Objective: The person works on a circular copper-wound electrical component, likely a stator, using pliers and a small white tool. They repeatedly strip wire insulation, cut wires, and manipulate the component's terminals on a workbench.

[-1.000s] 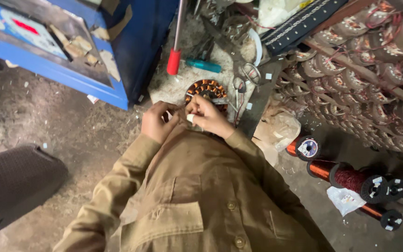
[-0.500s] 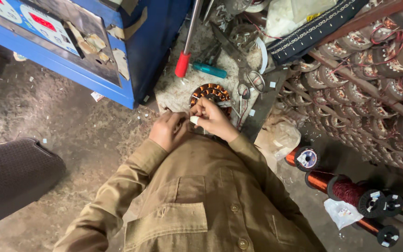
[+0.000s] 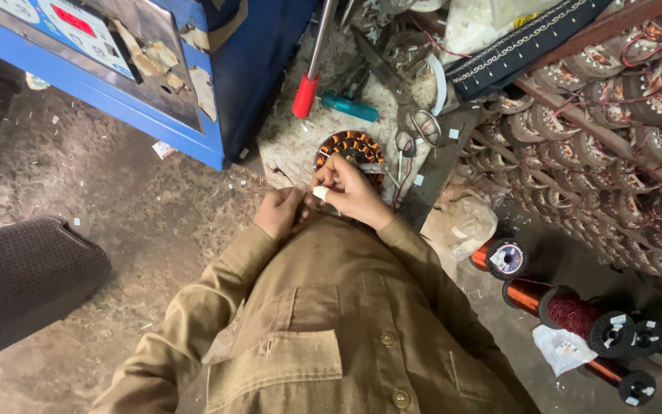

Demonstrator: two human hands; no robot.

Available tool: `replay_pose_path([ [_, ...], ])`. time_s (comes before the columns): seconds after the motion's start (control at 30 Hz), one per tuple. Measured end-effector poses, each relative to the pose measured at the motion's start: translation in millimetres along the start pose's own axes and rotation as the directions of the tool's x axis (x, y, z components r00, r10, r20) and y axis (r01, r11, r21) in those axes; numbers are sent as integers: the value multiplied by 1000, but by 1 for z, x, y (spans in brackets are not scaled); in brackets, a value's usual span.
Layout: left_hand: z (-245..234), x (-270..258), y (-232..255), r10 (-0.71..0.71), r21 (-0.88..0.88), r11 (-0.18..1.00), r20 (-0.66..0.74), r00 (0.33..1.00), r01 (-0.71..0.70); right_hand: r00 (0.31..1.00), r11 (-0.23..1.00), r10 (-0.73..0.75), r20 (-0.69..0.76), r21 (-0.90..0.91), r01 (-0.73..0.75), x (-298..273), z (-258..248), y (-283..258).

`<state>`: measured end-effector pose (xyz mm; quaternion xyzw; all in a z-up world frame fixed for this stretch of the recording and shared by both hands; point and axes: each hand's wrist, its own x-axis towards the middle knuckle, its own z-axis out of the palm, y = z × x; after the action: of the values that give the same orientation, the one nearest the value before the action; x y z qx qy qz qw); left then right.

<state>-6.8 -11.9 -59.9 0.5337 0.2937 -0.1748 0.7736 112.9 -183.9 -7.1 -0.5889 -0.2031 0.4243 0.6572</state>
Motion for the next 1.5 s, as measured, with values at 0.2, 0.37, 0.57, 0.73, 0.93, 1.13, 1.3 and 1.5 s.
replay_pose_path([
  [0.2, -2, -11, 11, 118, -23, 992, -87, 989, -120, 993, 991, -117, 15, -65, 118, -2, 3, -4],
  [0.37, 9, -17, 18, 212, 8, 977, -44, 976, -212, 989, 921, -138, -45, -373, 112, -14, 18, -41],
  [0.57, 15, -18, 20, 311, 121, 945, -49, 949, -303, 954, 618, -291, 71, -747, 244, -57, 24, -107],
  [0.73, 18, -30, 36, 395, 336, 875, -79, 915, -349, 914, 932, -289, -287, -301, 200, -65, -50, -110],
  [0.93, 25, -43, 55, 554, 494, 739, -58, 831, -458, 811, 568, -361, -460, -799, -200, -11, -139, -34],
  [1.13, 19, -37, 33, 474, 323, 856, -176, 863, -404, 887, 92, -370, -277, -961, -262, 0, -176, -16],
  [1.3, 9, -31, 15, 398, 323, 892, -234, 887, -315, 887, 357, -74, -456, -842, -403, 9, -196, -9],
  [1.5, 8, -35, 10, 368, 210, 923, -229, 901, -323, 905, 236, -122, -407, -898, -372, 15, -197, 4],
])
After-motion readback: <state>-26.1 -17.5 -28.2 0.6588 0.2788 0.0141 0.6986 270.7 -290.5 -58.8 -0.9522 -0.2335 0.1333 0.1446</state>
